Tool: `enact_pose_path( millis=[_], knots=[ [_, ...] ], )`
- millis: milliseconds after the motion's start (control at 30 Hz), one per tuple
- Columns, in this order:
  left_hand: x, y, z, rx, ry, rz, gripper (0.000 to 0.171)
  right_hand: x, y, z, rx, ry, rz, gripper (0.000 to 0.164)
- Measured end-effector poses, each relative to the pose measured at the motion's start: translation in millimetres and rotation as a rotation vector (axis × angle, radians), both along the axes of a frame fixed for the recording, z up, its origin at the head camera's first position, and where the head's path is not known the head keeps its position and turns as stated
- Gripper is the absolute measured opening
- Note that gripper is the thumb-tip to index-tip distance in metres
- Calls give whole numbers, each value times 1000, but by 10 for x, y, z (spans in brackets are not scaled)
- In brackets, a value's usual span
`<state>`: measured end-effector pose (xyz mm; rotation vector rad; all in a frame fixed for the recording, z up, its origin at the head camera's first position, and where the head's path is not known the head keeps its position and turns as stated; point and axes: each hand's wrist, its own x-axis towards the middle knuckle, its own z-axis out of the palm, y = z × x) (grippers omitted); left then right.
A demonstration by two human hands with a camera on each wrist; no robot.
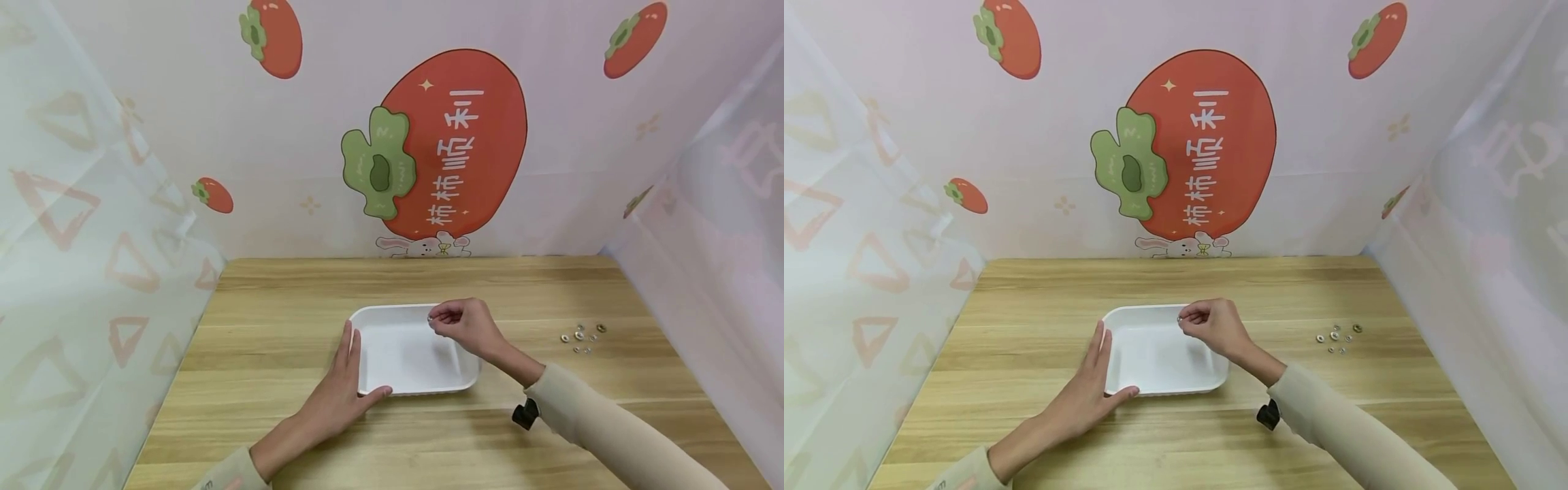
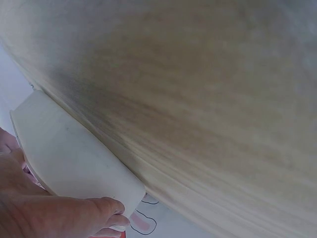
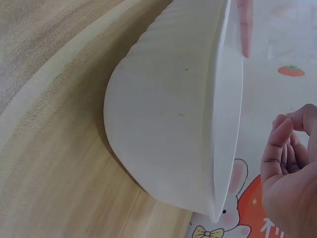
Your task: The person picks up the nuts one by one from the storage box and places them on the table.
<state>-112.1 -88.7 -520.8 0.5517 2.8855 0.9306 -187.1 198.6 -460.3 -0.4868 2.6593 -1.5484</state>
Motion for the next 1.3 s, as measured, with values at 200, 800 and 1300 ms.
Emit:
enact_pose_path(
  millis=[200, 800, 1300],
  knots=[
    [7, -3, -8, -2, 8, -2, 117, 57, 96, -33, -59, -25, -24, 11],
    [19, -2, -20, 11, -32, 3, 117, 208, 517, -159, -152, -48, -149, 14],
    [-28, -9, -2, 4, -40, -6, 118, 263, 947, -114, -197, -31, -264, 18]
  ],
)
